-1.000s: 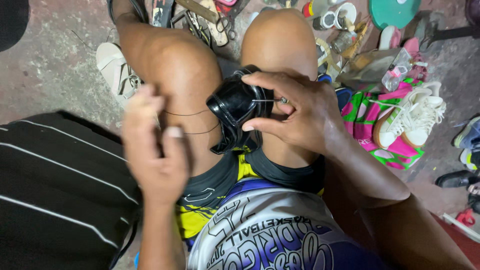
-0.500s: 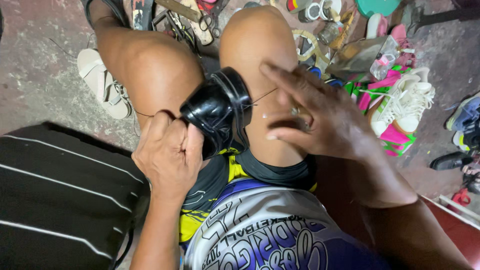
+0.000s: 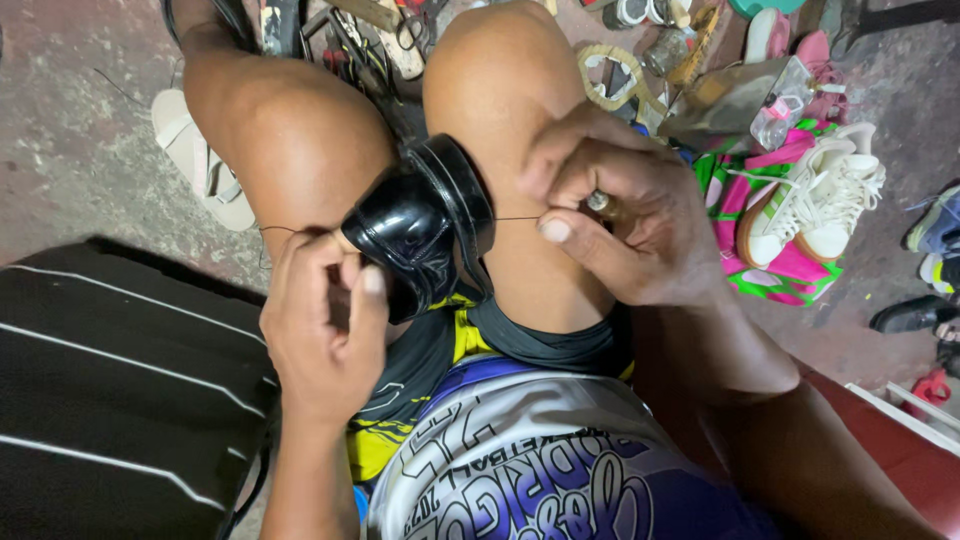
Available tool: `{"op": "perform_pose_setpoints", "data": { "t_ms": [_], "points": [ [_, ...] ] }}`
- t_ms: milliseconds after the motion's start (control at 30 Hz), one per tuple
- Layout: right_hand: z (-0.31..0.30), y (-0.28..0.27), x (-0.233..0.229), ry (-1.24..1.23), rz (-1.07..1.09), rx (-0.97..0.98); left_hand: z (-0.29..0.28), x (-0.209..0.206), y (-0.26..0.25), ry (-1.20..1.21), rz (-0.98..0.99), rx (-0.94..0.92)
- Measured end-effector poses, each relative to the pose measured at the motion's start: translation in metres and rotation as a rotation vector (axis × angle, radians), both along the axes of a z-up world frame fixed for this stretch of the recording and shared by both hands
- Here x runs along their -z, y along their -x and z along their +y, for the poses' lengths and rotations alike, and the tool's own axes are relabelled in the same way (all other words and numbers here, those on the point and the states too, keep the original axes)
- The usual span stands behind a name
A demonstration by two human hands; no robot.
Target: The person sits on the floor and sews a black shoe using a needle and thread. They repeatedly push the needle through the shoe's upper and pull the thread tight to secure the stitching.
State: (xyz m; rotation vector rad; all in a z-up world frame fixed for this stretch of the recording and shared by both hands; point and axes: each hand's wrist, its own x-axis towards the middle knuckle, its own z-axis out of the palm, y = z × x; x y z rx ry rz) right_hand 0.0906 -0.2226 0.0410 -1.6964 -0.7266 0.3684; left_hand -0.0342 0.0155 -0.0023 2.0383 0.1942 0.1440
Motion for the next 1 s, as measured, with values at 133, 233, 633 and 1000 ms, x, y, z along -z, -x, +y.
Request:
{"op": "perform_pose_setpoints", "data": {
  "t_ms": [133,233,633,1000],
  "points": [
    [0.027,0.005,0.001,-0.115,0.053,0.002,-0.004,0.005,-0.011,-0.305,-0.077,0.073],
    [0.048,0.012,0.005,-0.039,0.127,-0.015,-0.001,0.012,-0.008,-0.279,-0.064,0.082],
    [0.056,0.008,0.031,0.104,0.013,0.107,0.002,-0.005,-0.012,-0.022,0.024,0.059],
    [-0.015,0.007,0.042,-0.284,0.369,0.5,-0.035,-0.011,-0.027,0.562,0.281,-0.148]
  ]
}}
